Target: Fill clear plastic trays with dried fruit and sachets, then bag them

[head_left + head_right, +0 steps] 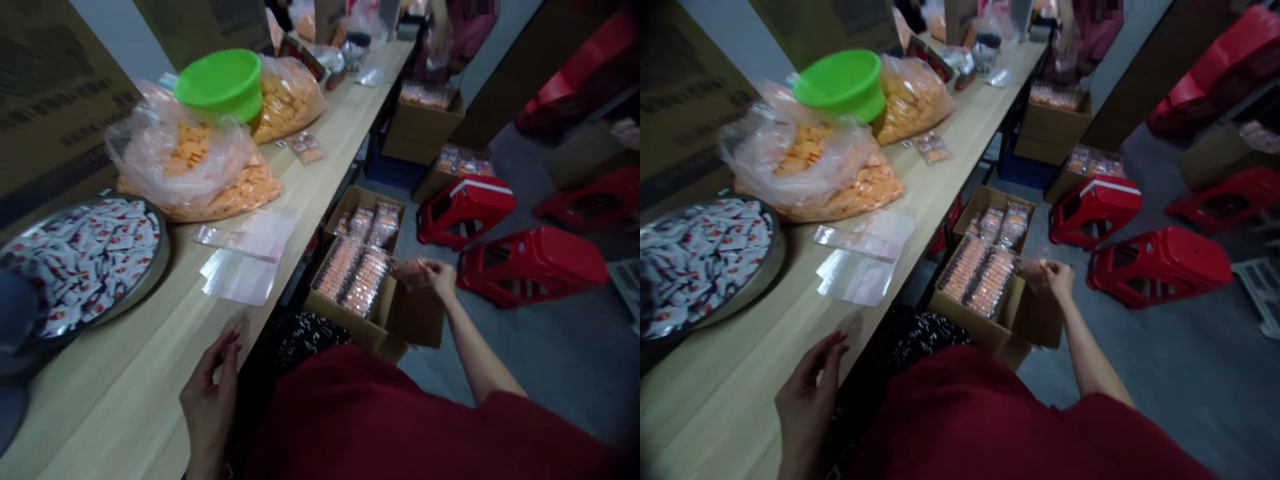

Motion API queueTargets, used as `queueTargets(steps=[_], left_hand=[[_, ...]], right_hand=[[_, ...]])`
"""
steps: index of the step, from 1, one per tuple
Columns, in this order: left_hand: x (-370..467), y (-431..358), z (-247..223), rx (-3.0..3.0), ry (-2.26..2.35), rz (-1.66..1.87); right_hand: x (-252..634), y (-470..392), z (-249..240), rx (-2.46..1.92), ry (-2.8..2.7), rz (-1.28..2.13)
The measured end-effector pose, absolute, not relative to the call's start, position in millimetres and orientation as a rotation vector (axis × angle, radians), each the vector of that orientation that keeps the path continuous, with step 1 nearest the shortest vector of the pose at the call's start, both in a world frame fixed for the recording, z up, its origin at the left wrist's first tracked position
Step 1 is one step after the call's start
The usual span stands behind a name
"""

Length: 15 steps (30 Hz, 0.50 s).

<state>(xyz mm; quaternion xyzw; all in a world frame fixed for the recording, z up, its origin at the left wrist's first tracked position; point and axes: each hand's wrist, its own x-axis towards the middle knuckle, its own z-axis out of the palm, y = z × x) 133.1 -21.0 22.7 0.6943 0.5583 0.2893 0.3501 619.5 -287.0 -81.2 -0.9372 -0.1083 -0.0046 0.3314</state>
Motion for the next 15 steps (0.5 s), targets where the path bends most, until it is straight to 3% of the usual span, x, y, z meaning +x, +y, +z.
queueTargets(steps=[8,15], left_hand=[[137.6,-4.9,-4.8,1.786,1.321,0.757],[138.4,-1.9,-6.3,1.85,1.254,0.754]], right_hand=[[616.6,-282.5,-119.9,-2.486,-0.186,0.06],[628.6,-298.0,-115.1,-2.463,-0.171,0.05]])
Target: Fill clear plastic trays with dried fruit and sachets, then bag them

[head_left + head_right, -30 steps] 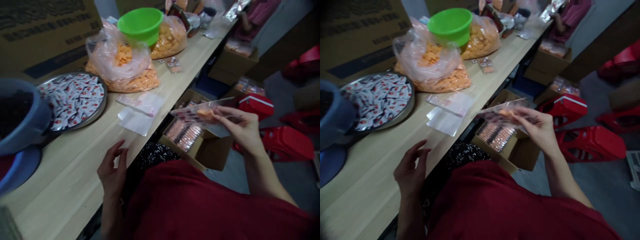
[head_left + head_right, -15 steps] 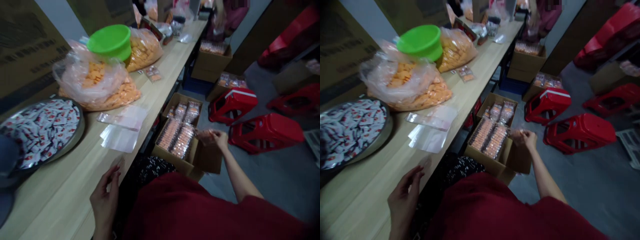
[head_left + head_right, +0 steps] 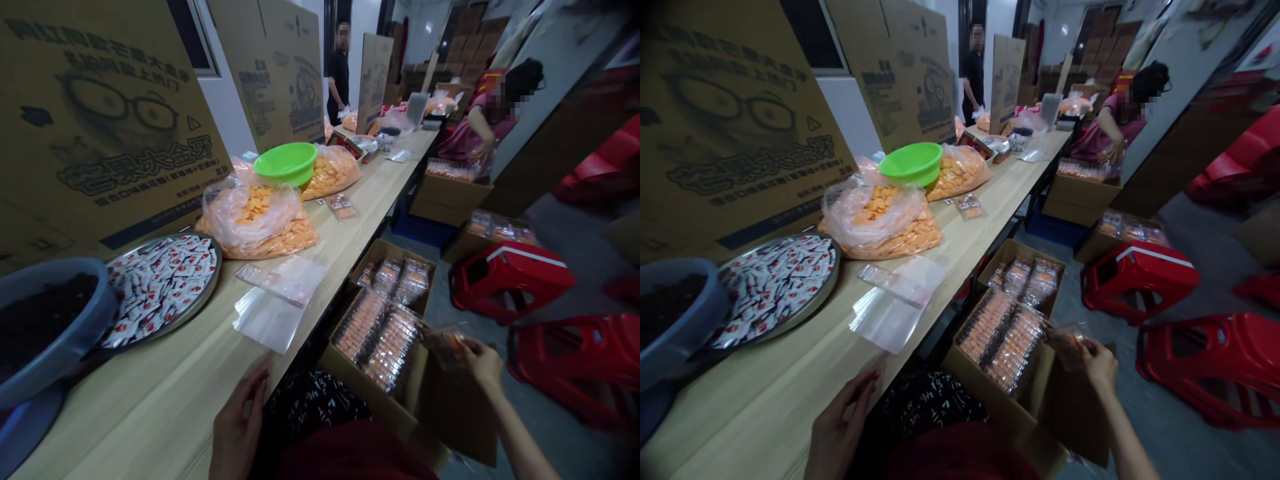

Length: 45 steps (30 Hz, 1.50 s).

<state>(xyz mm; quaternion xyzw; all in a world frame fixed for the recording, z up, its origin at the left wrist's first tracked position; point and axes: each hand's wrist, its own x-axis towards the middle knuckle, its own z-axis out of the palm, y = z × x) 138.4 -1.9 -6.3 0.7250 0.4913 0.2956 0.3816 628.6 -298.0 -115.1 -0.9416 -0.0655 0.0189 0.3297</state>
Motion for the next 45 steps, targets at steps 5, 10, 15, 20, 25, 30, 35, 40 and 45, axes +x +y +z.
queueTargets(steps=[5,10,15,20,25,30,35,40,45], left_hand=[[122.5,0.6,-14.8,1.861,1.283,0.705],[106.1,0.6,-26.5,1.805,1.335,0.735],[102.9,-8.3,-16.6,1.825,1.329,0.718],[106.5,-13.6,-12.7,1.829,1.369,0.674],[108.0,-12.9,-13.7,1.863,1.375,0.597],[119.9,-12.2,-11.6,1.911,1.334,0.633],[133.2,-12.3,-5.5,2.012,1.296,0.562],[151.7,-15.9,12.5,2.082,1.29,0.627],[214.6,-15.7,24.4,2.177,0.954,0.653]], right_hand=[[630.4,-305.3,-110.1,-2.466,-0.223,0.002],[627.1,-301.7,-96.9,-2.474,-0.262,-0.005],[621.4,-293.9,-72.4,-2.566,-0.273,-0.009],[640.5,-293.7,-91.9,-2.645,-0.191,0.013],[660.9,-279.9,-112.2,-2.576,-0.178,0.013],[673.4,-257.4,-134.1,-2.514,-0.249,0.144],[679.1,-250.2,-148.1,-2.505,-0.33,0.273],[682.4,-264.8,-123.4,-2.496,-0.386,0.156],[688.3,-280.4,-81.2,-2.424,-0.475,-0.056]])
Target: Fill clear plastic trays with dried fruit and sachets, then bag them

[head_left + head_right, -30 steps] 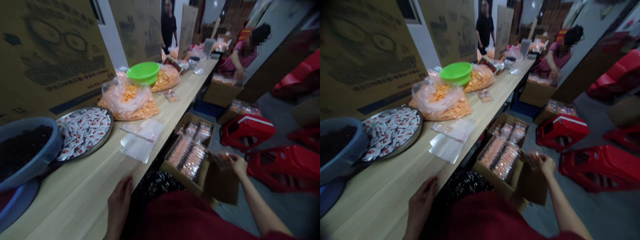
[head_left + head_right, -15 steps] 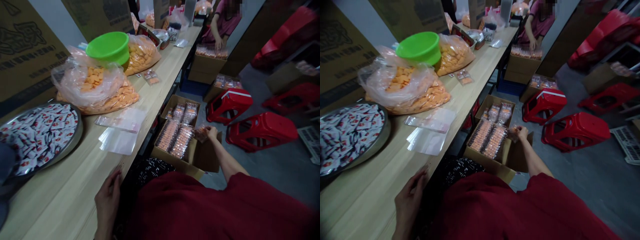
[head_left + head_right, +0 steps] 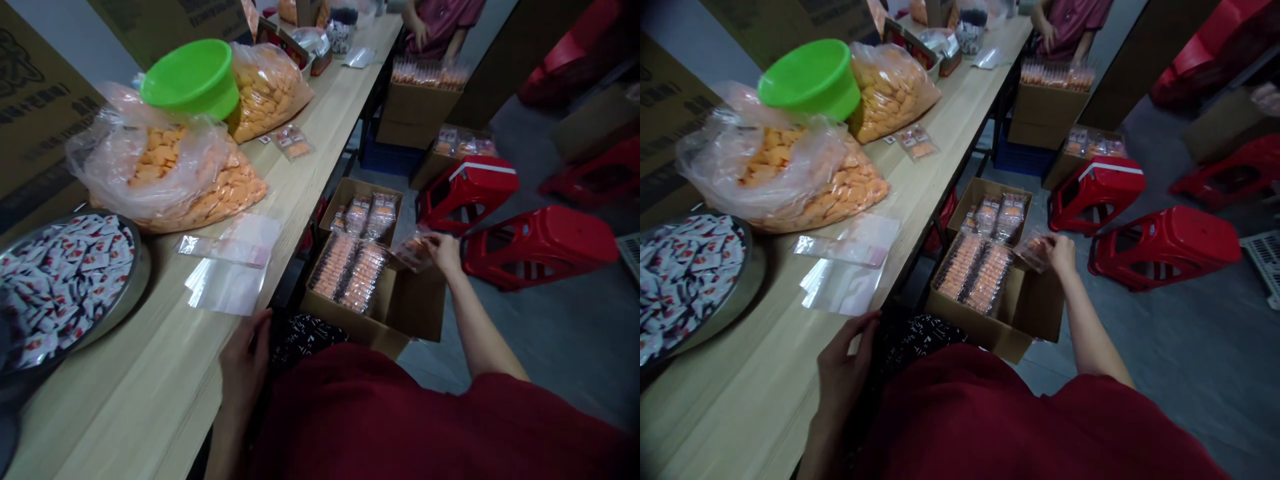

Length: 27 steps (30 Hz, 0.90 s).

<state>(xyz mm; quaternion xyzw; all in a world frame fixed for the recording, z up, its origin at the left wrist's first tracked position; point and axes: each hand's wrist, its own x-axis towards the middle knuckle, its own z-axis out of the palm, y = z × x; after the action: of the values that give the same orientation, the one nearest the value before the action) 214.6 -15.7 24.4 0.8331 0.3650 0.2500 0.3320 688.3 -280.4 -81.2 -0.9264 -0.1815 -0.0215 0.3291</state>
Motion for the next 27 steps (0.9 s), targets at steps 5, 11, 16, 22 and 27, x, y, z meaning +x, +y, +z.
queueTargets(steps=[5,11,16,22,27], left_hand=[[279.0,-24.5,19.2,2.219,0.505,0.525],[269.0,-30.8,3.9,2.173,0.521,0.415],[234.5,-22.2,-10.7,2.112,0.759,0.35],[222.1,-22.4,-16.8,2.064,0.848,0.357],[214.5,-23.1,-19.8,2.034,0.852,0.357]], right_hand=[[697.4,-251.3,-77.9,-2.357,-0.493,-0.206],[695.3,-206.4,-119.4,-2.412,-0.656,0.095],[668.5,-214.2,-140.6,-2.424,-0.786,0.29],[626.9,-225.0,-149.3,-2.421,-0.841,0.375],[618.2,-219.8,-146.2,-2.426,-0.857,0.413]])
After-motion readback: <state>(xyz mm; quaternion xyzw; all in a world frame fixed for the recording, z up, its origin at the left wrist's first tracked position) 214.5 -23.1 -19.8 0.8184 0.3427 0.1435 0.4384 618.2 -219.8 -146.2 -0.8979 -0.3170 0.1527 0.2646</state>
